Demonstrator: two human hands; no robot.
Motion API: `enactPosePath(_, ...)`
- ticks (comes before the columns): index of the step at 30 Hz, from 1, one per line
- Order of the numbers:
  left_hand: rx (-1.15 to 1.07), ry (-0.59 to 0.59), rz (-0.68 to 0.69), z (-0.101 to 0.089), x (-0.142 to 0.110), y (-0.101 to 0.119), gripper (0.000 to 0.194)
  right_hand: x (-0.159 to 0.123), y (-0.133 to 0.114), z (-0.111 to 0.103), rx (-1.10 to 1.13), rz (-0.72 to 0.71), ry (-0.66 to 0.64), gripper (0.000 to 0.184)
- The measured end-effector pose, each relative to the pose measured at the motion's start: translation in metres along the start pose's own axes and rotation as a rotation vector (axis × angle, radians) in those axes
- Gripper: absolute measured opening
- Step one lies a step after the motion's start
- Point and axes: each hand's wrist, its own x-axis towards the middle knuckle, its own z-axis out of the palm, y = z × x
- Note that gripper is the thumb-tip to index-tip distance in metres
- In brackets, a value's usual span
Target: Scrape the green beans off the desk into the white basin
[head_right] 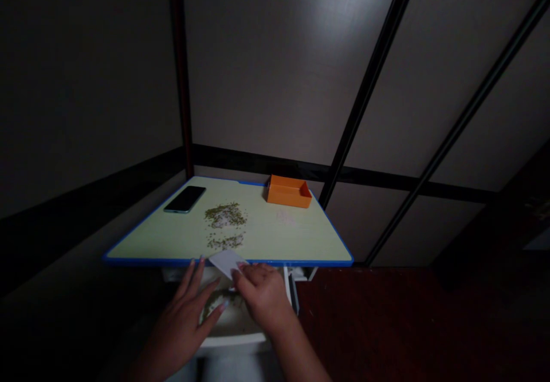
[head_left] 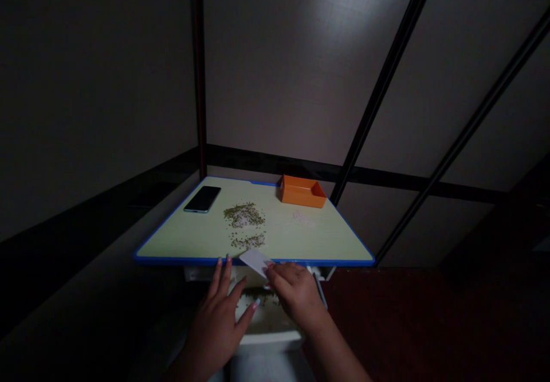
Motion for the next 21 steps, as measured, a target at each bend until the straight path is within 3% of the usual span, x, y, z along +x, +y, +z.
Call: enactPosePath(21,0.064,0.024,0.060,0.005,-0.002,-0.007,0.040,-0.011,0.003,0.004,-0.097,0.182,-0.094,0.041)
